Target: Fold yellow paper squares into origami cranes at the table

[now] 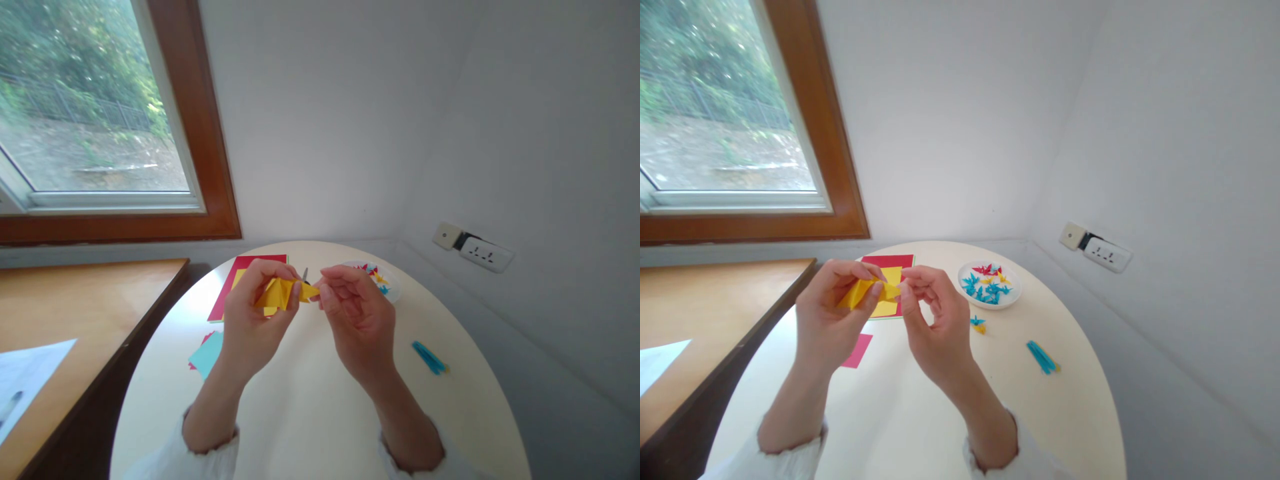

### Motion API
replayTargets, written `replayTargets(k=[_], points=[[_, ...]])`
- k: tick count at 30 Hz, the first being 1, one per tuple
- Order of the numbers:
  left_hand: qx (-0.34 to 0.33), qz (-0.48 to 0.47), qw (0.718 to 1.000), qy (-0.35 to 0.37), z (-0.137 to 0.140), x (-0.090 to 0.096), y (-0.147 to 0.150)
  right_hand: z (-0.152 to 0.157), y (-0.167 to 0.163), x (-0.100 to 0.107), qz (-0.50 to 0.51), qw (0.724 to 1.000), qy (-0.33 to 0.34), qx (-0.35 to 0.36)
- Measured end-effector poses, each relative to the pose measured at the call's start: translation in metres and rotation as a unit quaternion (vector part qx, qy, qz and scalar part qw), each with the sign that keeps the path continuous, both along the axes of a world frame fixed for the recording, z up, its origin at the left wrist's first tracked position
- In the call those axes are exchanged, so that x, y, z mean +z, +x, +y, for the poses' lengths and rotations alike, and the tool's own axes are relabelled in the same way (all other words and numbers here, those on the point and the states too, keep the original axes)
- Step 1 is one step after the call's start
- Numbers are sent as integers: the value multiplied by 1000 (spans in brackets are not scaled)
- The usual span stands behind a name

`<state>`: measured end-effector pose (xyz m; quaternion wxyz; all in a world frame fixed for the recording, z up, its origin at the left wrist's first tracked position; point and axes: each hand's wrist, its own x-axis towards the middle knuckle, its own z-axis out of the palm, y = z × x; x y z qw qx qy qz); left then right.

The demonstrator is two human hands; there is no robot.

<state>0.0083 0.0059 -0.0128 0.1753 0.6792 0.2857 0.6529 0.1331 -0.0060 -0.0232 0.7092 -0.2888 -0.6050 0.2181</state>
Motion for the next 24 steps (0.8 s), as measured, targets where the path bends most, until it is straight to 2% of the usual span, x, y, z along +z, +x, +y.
replayTargets(k=[4,8,15,20,24], points=[[-4,17,1000,3,-2,0,0,-1,0,0,-15,1000,3,7],[-4,28,1000,6,-1,0,2,-1,2,-1,-15,1000,5,-25],[149,85,981,91,-2,3,0,4,7,-3,-48,991,31,-122],[164,141,973,73,-7,7,0,6,7,-6,-73,987,46,-137],[170,147,973,59,-7,8,3,5,6,-3,-102,976,75,-175]])
